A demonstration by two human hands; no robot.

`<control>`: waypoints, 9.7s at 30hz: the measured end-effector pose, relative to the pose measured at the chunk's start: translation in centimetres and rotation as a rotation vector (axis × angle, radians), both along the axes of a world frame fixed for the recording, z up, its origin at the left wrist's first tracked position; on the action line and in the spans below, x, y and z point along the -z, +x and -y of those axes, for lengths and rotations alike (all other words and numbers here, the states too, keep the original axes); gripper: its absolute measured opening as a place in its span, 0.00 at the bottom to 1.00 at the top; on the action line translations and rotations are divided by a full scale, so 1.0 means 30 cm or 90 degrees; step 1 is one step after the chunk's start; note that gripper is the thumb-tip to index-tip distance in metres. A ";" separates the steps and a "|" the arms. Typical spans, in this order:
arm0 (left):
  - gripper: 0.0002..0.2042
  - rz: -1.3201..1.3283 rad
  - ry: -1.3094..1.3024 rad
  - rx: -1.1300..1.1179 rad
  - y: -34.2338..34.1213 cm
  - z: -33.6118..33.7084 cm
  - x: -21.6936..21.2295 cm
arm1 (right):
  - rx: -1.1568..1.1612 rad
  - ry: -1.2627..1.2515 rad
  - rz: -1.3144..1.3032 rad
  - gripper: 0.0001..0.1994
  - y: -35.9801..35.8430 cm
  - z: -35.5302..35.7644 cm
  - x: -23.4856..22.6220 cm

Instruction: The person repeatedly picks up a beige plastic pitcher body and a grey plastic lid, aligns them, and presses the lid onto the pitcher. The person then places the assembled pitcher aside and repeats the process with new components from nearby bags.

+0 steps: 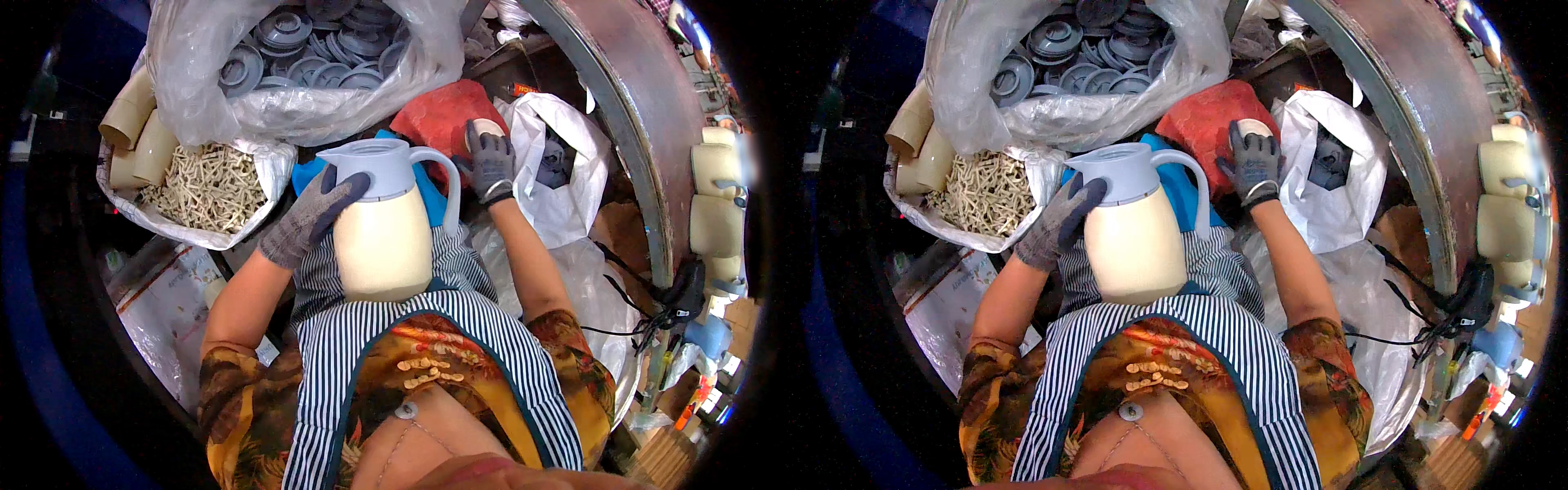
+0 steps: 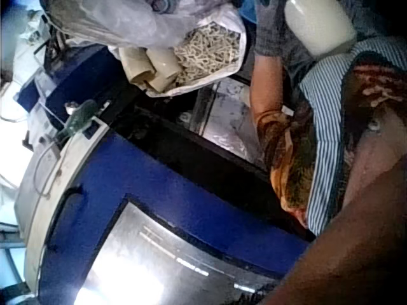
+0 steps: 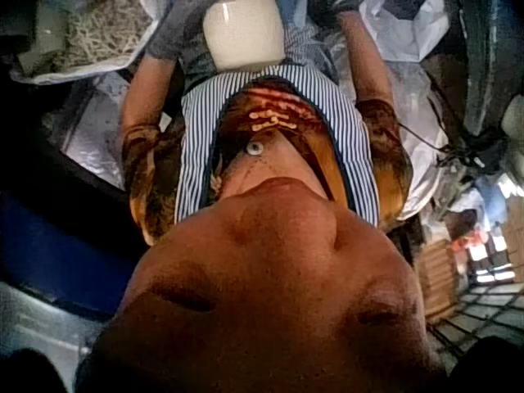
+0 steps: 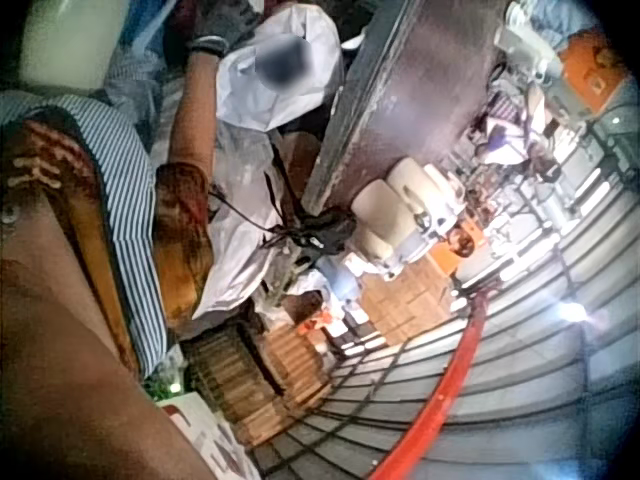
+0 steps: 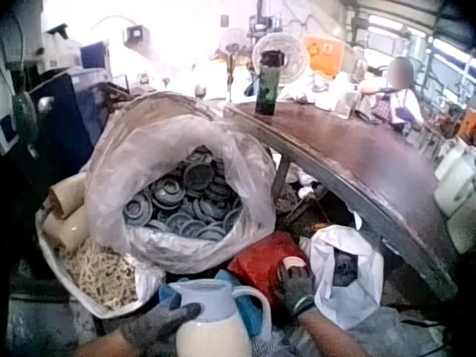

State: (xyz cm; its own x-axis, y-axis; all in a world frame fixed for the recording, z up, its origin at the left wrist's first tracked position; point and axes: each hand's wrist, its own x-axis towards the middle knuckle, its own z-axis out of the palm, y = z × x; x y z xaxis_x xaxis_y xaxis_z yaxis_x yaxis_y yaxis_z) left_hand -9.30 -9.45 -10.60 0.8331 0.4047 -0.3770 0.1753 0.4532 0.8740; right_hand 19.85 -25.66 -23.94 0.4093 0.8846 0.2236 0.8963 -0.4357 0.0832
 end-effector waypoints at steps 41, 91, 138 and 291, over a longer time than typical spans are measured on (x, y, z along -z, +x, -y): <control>0.36 0.165 0.951 -0.075 0.677 -0.103 -0.180 | 0.114 0.589 -0.586 0.21 0.199 0.120 -0.568; 0.20 -0.193 0.796 -0.439 -0.521 0.099 0.046 | -0.341 0.253 -0.625 0.31 -0.221 -0.106 -0.208; 0.25 -0.024 0.582 -0.558 -0.437 0.198 -0.071 | -0.417 0.467 -0.830 0.21 -0.404 -0.039 -0.438; 0.24 -0.186 0.678 -0.281 -0.450 -0.099 -0.006 | 0.091 0.713 0.030 0.37 0.469 0.089 -1.030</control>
